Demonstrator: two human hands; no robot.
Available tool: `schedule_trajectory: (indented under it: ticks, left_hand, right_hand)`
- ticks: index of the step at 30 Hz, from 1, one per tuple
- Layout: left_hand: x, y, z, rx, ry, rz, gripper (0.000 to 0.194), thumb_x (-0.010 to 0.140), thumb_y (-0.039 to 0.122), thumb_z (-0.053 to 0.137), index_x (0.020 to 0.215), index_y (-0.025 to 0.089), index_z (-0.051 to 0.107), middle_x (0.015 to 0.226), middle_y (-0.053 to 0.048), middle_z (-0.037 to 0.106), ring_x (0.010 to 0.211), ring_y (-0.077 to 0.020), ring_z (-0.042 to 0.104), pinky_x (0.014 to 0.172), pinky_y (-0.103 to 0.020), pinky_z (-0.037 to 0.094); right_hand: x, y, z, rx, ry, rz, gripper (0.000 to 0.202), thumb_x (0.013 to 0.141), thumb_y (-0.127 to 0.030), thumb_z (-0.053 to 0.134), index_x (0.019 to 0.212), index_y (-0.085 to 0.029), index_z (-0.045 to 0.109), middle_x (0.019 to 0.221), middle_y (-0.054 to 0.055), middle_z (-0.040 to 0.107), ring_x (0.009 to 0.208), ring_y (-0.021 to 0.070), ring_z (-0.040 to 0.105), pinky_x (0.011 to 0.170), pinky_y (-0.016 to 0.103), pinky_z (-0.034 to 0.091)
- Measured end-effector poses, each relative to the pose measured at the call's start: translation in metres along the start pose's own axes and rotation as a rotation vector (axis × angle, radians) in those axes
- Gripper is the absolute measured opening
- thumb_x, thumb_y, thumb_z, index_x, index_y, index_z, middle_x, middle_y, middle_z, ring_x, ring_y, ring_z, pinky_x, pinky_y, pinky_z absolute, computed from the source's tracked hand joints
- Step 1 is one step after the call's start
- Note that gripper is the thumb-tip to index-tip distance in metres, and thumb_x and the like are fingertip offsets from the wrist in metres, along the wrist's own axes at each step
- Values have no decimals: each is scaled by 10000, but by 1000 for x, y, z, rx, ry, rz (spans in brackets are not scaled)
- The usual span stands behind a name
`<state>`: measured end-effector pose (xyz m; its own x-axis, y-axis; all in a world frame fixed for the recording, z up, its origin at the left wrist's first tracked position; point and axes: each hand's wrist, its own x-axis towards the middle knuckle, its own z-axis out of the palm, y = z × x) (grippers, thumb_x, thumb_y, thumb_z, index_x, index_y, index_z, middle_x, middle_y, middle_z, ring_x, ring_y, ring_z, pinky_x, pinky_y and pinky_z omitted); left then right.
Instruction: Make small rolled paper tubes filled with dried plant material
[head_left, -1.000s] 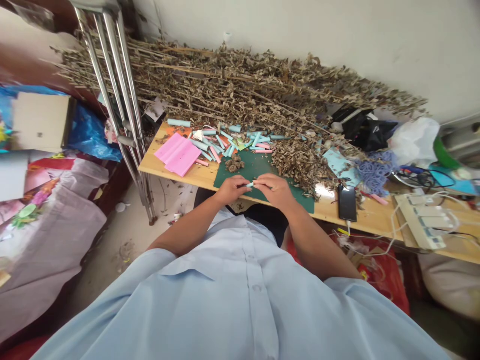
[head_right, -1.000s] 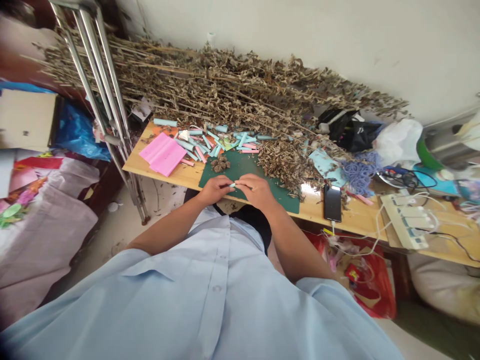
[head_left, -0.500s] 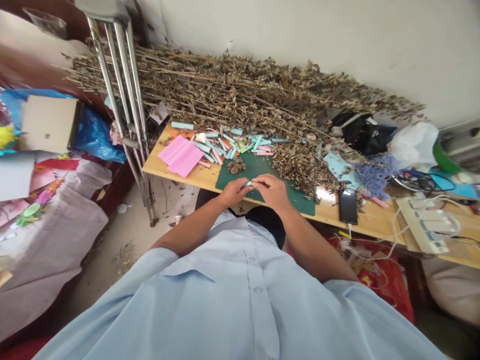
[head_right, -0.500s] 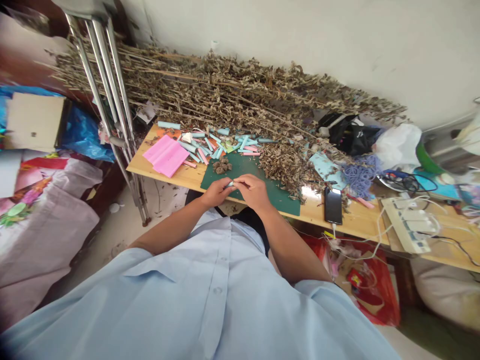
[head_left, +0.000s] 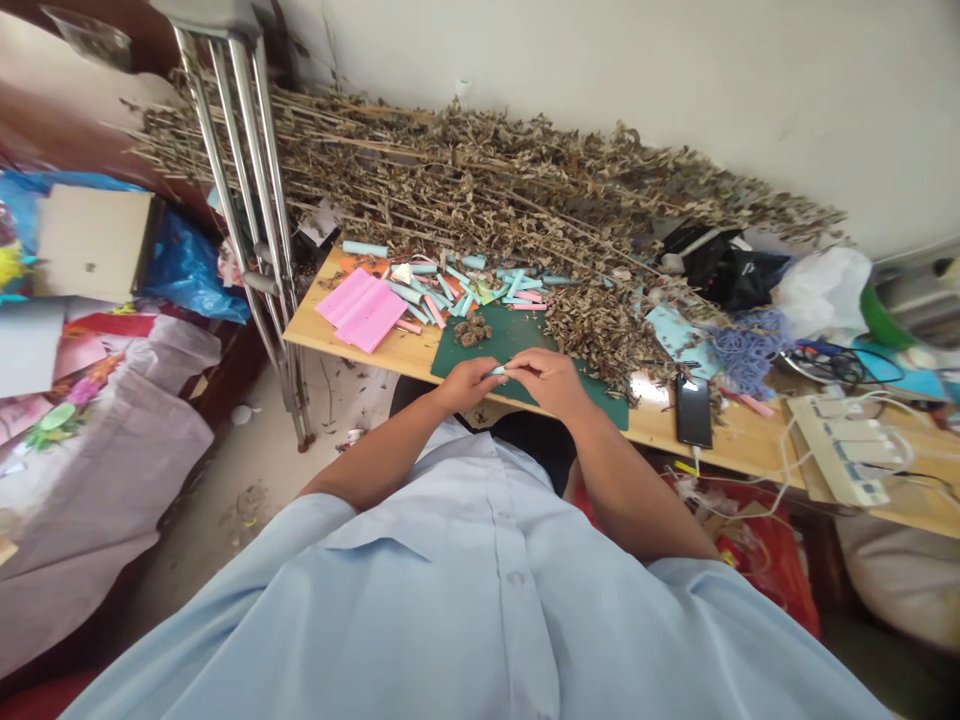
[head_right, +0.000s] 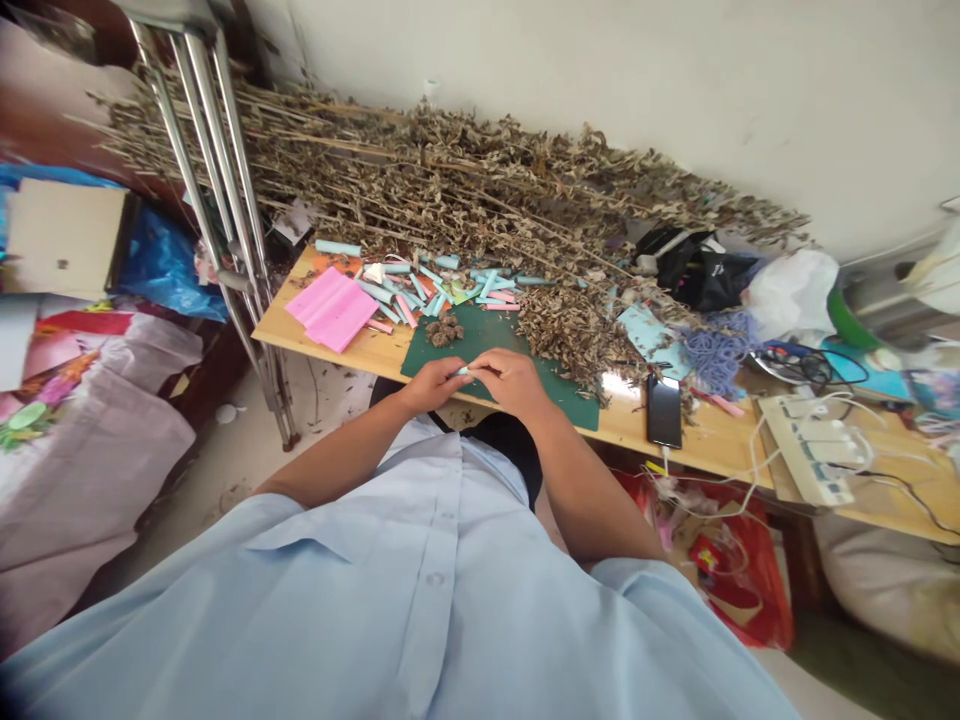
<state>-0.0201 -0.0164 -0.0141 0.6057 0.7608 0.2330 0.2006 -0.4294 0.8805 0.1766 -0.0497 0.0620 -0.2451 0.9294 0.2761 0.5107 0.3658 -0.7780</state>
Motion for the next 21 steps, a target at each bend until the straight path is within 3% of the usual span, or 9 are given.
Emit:
schedule_trajectory:
  ticks: [15, 21]
  left_hand:
    - [0, 1, 0, -49, 7, 1, 386, 993, 496, 527, 801, 167, 586, 768, -4, 538, 754, -141, 507, 715, -267, 404]
    - [1, 1, 0, -63, -1, 11, 361, 992, 479, 542, 847, 160, 629, 794, -12, 577, 773, -145, 540, 731, -267, 414]
  right_hand:
    - [-1, 0, -4, -107, -43, -79, 165, 973, -261, 574, 905, -249, 724, 975, 61, 722, 930, 210, 679, 885, 369, 551]
    - [-3, -1, -3, -158, -15, 15, 64, 912, -274, 652, 963, -248, 681, 852, 21, 729, 767, 190, 681, 753, 324, 560]
